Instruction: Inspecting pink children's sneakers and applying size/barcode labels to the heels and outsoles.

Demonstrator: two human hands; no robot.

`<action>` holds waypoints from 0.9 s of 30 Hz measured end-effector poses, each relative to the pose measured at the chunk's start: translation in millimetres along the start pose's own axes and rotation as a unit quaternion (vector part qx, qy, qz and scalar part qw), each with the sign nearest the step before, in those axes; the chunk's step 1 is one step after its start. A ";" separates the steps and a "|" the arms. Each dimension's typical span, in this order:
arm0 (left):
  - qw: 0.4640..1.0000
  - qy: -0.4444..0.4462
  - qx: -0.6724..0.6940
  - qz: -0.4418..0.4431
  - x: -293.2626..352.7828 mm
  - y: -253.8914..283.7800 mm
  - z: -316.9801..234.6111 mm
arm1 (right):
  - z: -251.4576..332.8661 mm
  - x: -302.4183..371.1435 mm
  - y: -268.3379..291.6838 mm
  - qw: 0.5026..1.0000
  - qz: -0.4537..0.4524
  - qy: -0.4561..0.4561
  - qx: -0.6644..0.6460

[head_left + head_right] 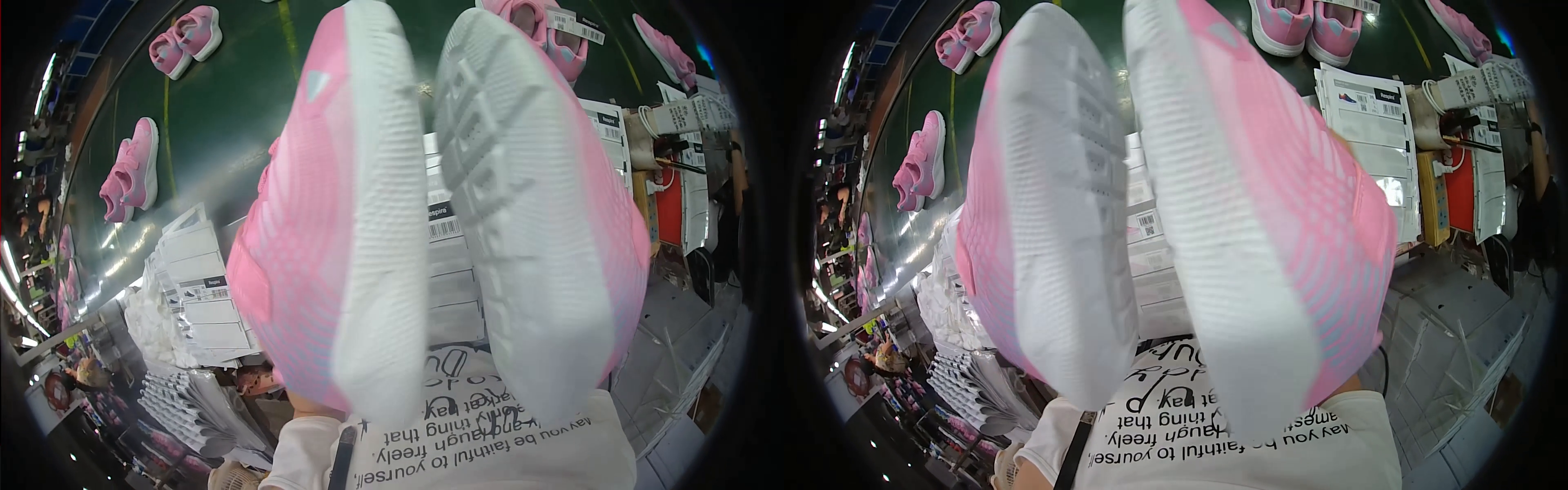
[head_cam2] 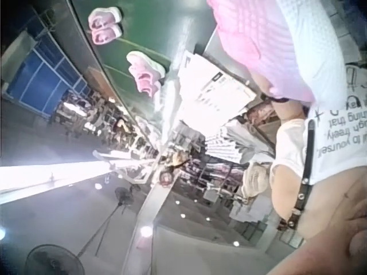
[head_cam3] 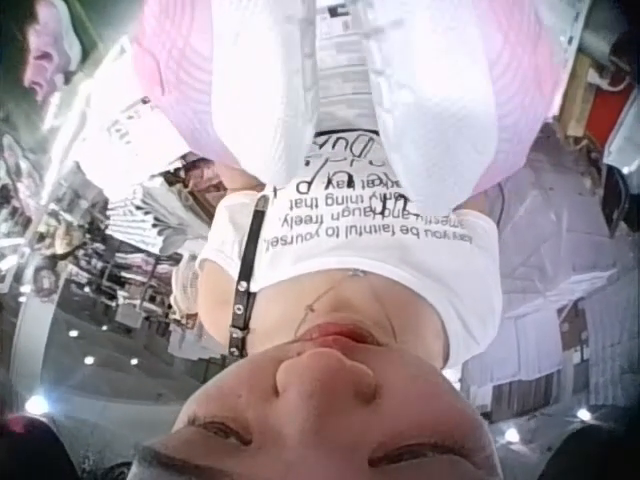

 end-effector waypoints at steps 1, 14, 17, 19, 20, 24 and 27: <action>1.000 0.000 0.011 -0.001 3.2 3.4 -1.1 | -2.9 -1.9 -0.3 0.999 -0.004 -0.003 -0.037; 0.981 0.067 0.183 0.025 -73.6 -8.4 67.8 | -56.1 -6.3 -8.1 0.886 -0.053 -0.098 -0.450; 0.969 0.077 0.231 0.048 -112.9 1.6 73.0 | -72.3 -66.0 -1.1 0.946 -0.037 -0.122 -0.297; 0.969 0.077 0.214 0.096 -174.6 6.3 80.3 | -73.6 -99.9 -28.5 0.976 -0.025 -0.051 -0.208; 0.991 0.059 0.097 0.072 -189.6 -0.9 86.0 | -89.9 -104.8 -39.7 0.992 0.031 -0.071 -0.103; 0.972 -0.018 -0.213 0.097 -163.3 -23.1 87.1 | -65.1 -67.3 -58.3 0.969 0.062 0.117 0.209; 0.930 -0.012 -0.360 0.076 -102.3 -6.8 61.0 | -57.0 -10.9 -49.5 0.971 0.066 -0.009 0.231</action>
Point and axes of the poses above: each hand's wrist, its own x-axis away from the middle knuckle, its own y-axis out of the back of the hand, z = x × y, the point moved 5 cm from there along -x, towards the middle knuckle, and after that the axes turned 4 degrees about y, right-handed, at the moved point
